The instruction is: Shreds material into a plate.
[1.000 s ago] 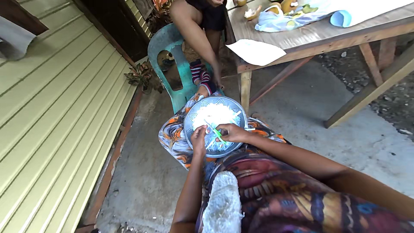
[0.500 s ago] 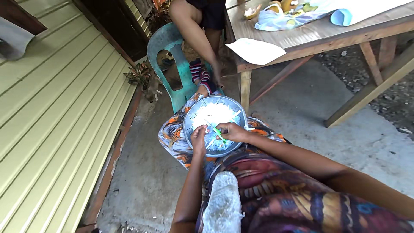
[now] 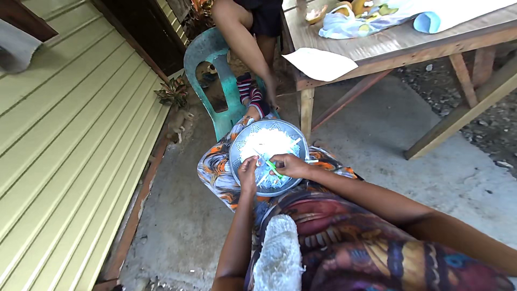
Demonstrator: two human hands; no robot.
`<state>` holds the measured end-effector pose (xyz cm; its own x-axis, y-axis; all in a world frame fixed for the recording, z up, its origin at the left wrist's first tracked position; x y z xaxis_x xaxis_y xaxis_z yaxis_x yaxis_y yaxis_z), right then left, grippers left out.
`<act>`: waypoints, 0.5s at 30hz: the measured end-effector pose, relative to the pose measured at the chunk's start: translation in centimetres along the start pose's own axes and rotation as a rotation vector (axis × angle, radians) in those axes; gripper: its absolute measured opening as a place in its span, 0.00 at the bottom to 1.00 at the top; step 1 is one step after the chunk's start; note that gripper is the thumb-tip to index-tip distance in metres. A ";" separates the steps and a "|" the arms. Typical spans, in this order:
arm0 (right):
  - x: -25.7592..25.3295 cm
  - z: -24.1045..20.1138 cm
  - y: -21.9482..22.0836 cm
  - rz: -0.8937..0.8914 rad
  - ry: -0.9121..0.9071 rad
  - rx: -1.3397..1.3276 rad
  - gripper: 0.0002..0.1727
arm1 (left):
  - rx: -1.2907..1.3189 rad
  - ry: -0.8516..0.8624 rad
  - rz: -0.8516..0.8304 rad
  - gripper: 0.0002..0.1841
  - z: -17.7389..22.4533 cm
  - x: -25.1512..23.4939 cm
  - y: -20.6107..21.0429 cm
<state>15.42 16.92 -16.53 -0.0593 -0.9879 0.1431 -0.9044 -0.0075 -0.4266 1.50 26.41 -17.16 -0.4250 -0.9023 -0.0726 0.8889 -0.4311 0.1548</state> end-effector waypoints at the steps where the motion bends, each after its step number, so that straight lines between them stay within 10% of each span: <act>1: 0.0 0.0 0.0 0.003 0.000 -0.003 0.24 | 0.002 -0.002 0.006 0.08 0.0 0.0 0.0; 15: -0.1 0.0 0.1 -0.025 -0.002 0.018 0.25 | 0.022 -0.003 0.017 0.09 0.0 0.0 0.0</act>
<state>15.31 16.97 -16.63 -0.0357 -0.9877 0.1524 -0.8976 -0.0353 -0.4393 1.45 26.40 -17.20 -0.4106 -0.9094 -0.0669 0.8919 -0.4158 0.1776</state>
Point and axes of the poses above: each hand's wrist, its own x-axis away from the middle knuckle, its own y-axis out of the palm, z = x × y, the point moved 5 cm from there along -x, towards the middle knuckle, and after that the axes turned 2 degrees about y, right-handed, at the moved point
